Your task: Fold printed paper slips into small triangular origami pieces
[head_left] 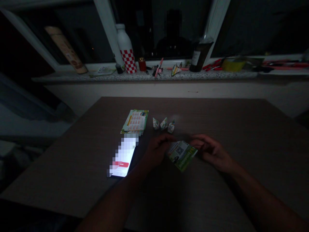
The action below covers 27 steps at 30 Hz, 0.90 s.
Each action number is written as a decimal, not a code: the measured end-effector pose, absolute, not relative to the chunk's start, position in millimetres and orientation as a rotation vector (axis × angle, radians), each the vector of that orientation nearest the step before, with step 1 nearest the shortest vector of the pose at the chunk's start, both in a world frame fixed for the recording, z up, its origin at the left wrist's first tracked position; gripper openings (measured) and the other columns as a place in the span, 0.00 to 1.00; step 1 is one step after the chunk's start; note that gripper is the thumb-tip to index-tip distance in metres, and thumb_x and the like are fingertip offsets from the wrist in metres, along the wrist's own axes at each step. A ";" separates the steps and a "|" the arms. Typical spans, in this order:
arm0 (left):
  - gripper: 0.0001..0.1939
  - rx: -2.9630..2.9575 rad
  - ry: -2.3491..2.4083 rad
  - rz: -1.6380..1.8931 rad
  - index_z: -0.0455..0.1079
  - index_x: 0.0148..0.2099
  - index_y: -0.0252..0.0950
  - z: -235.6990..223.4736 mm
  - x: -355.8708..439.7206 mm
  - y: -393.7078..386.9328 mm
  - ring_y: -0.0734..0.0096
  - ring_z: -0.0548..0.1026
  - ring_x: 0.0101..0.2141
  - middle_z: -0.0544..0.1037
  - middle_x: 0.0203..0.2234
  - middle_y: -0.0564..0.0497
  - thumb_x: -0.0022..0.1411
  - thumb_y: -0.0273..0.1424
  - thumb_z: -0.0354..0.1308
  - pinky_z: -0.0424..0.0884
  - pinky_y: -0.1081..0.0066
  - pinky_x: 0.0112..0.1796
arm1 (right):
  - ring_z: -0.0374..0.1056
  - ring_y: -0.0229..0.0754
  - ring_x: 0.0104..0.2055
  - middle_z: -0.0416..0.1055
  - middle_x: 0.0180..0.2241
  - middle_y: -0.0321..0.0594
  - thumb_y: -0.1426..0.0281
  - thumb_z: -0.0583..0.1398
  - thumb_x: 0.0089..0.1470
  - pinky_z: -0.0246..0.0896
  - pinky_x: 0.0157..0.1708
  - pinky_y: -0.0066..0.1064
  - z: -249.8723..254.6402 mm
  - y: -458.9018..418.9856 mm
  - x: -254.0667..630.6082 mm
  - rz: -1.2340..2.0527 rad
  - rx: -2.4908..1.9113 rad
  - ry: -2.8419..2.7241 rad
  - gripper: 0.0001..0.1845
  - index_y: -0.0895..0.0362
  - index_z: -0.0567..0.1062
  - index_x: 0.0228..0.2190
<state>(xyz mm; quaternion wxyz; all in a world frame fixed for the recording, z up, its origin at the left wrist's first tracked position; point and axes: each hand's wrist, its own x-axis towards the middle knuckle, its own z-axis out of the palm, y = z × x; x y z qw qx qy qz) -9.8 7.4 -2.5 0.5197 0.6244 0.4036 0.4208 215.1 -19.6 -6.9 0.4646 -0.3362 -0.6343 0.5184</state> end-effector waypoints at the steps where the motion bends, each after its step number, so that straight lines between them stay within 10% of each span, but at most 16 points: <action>1: 0.09 1.473 0.933 0.986 0.75 0.36 0.34 -2.8 -9.4 7.6 0.72 0.72 0.29 0.76 0.28 0.53 0.56 0.26 0.53 0.66 0.74 0.31 | 0.75 0.43 0.38 0.78 0.38 0.42 0.62 0.64 0.51 0.70 0.36 0.30 -6.8 -20.0 213.6 1.242 -0.834 -1.589 0.21 0.51 0.72 0.47; 16: 0.21 1.598 0.782 1.007 0.74 0.48 0.38 -3.1 -15.0 7.3 0.65 0.75 0.39 0.79 0.40 0.49 0.53 0.22 0.51 0.70 0.66 0.40 | 0.77 0.42 0.33 0.80 0.33 0.41 0.67 0.68 0.46 0.73 0.32 0.27 -7.0 -17.5 211.4 0.668 -0.861 -1.705 0.09 0.50 0.82 0.33; 27: 0.07 1.816 0.828 1.188 0.77 0.38 0.37 -2.9 -2.3 -7.1 0.68 0.76 0.35 0.78 0.34 0.49 0.55 0.31 0.62 0.70 0.69 0.38 | 0.75 0.42 0.31 0.78 0.30 0.40 0.71 0.67 0.45 0.72 0.30 0.29 0.0 -24.9 200.1 0.539 -0.950 -1.684 0.03 0.54 0.81 0.28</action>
